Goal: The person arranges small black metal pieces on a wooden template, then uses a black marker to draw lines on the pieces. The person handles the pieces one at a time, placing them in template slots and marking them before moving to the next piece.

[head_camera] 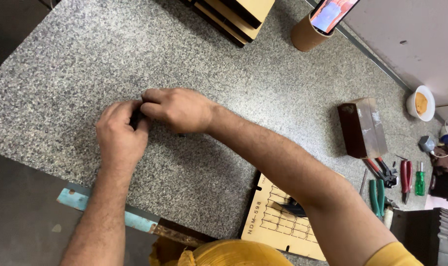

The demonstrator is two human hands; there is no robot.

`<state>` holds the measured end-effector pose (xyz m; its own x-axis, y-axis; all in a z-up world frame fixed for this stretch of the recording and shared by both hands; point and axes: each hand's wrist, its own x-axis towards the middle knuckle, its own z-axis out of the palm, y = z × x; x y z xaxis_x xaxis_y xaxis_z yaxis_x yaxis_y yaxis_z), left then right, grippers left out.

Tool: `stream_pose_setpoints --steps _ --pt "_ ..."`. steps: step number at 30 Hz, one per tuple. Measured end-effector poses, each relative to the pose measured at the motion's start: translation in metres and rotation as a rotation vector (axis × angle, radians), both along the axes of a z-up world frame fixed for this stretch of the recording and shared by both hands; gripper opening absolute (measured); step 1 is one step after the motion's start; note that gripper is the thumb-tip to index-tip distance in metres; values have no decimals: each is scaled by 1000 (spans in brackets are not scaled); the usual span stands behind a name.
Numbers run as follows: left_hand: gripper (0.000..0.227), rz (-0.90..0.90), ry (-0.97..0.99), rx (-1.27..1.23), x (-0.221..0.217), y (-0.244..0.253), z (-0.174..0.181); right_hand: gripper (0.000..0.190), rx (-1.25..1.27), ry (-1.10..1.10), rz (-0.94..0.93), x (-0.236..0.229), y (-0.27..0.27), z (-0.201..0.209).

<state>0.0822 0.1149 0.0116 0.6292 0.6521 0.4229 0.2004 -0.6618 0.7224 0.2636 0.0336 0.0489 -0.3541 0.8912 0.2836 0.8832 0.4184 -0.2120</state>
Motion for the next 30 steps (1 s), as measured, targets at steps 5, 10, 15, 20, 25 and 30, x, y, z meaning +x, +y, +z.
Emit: stream_pose_setpoints --steps 5,10,15,20,25,30 --pt "22 6 -39 -27 -1 -1 2 20 -36 10 -8 -3 1 5" --pt "23 7 -36 -44 0 -1 0 22 35 -49 4 1 -3 4" --pt "22 -4 30 -65 2 -1 -4 18 78 3 -23 0 3 -5" --pt "49 37 -105 6 -1 -2 -1 30 -26 -29 -55 -3 10 6" --pt "59 18 -101 -185 -3 -2 2 24 -99 -39 -53 -9 10 24" --pt "65 2 -30 -256 -3 0 4 16 -185 -14 -61 -15 16 31"
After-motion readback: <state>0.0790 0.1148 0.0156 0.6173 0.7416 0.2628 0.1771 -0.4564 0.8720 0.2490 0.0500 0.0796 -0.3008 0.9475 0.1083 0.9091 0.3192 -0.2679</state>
